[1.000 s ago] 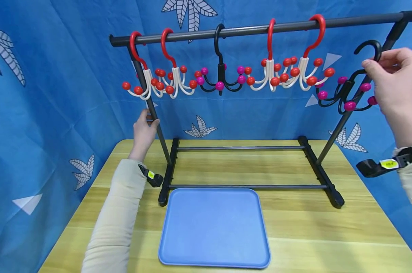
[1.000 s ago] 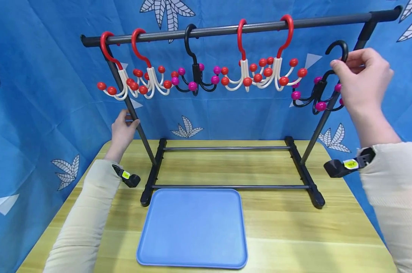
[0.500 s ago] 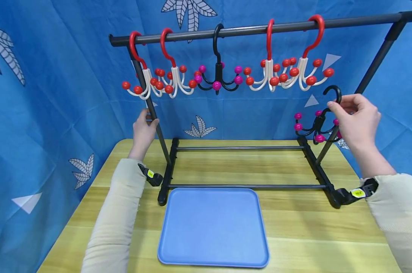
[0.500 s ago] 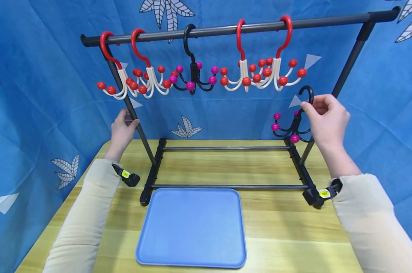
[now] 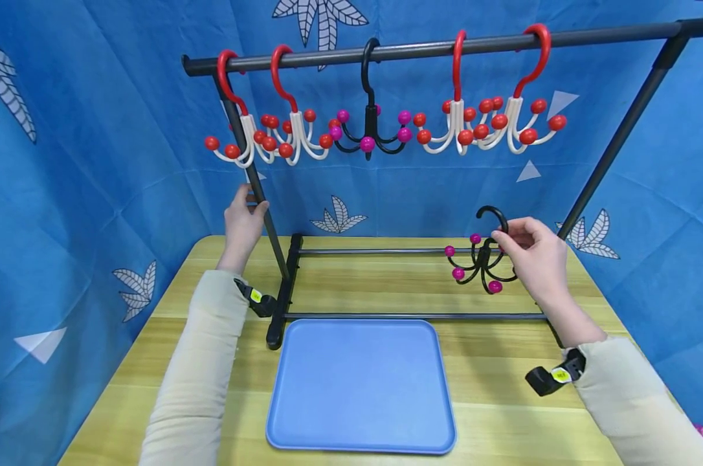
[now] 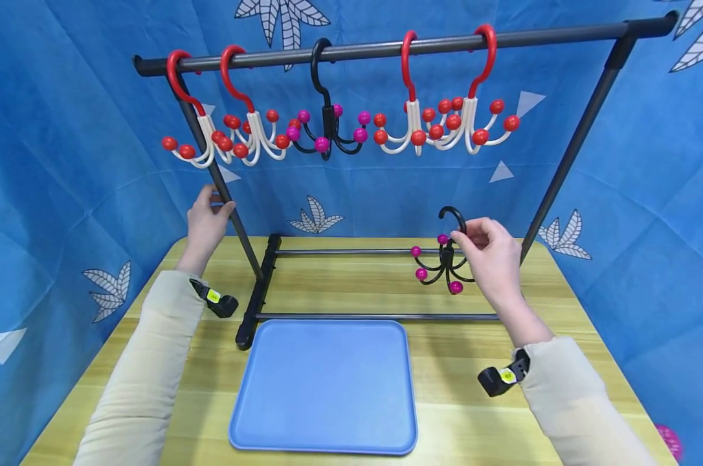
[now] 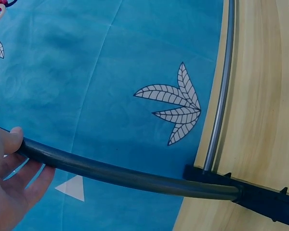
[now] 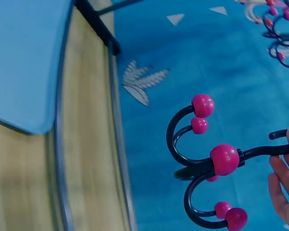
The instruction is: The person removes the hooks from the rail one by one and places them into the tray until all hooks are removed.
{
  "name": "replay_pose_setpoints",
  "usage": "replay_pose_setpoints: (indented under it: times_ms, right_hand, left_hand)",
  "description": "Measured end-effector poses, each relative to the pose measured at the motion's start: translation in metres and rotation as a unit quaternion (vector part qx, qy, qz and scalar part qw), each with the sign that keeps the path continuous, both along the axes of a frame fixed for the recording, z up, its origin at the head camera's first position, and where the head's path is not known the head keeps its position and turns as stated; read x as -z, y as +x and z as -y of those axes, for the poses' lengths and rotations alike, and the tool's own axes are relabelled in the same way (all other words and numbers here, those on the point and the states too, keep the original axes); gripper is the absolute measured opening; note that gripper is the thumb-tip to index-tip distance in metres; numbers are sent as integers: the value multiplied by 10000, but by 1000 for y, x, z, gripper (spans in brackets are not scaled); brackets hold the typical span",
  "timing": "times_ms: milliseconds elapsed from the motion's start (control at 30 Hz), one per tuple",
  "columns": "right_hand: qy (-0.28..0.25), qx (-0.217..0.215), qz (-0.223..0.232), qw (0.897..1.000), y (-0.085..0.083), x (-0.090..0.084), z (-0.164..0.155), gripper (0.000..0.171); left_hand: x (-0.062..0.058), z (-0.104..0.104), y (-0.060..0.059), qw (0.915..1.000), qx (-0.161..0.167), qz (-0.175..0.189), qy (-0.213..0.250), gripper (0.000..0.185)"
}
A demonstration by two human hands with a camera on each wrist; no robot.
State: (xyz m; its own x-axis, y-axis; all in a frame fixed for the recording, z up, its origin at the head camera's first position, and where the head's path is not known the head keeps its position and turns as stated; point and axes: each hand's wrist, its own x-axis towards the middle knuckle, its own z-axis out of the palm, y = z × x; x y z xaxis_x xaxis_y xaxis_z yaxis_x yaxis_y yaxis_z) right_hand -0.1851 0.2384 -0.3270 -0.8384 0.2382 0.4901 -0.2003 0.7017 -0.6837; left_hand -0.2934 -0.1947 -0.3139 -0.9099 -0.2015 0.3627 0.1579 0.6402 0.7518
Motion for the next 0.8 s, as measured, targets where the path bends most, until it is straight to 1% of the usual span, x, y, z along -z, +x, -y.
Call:
replay_pose_setpoints:
  times_ms: [167, 333, 500, 633, 800]
  right_hand:
    - [61, -396, -13, 9992, 3, 22, 15, 24]
    - [17, -610, 235, 9979, 6, 40, 26, 22]
    - [-75, -853, 562, 9947, 12, 53, 35, 20]
    - [5, -964, 702, 9929, 17, 62, 43, 16]
    - [-83, -1251, 898, 9880, 23, 73, 53, 13]
  left_hand:
    - [1, 0, -1, 10000, -1, -10, 31, 32]
    - [1, 0, 0, 10000, 10, 46, 55, 33]
    - [2, 0, -1, 10000, 30, 2, 61, 32]
    - [2, 0, -2, 10000, 39, -35, 69, 32]
    - [3, 1, -3, 10000, 43, 36, 78, 32]
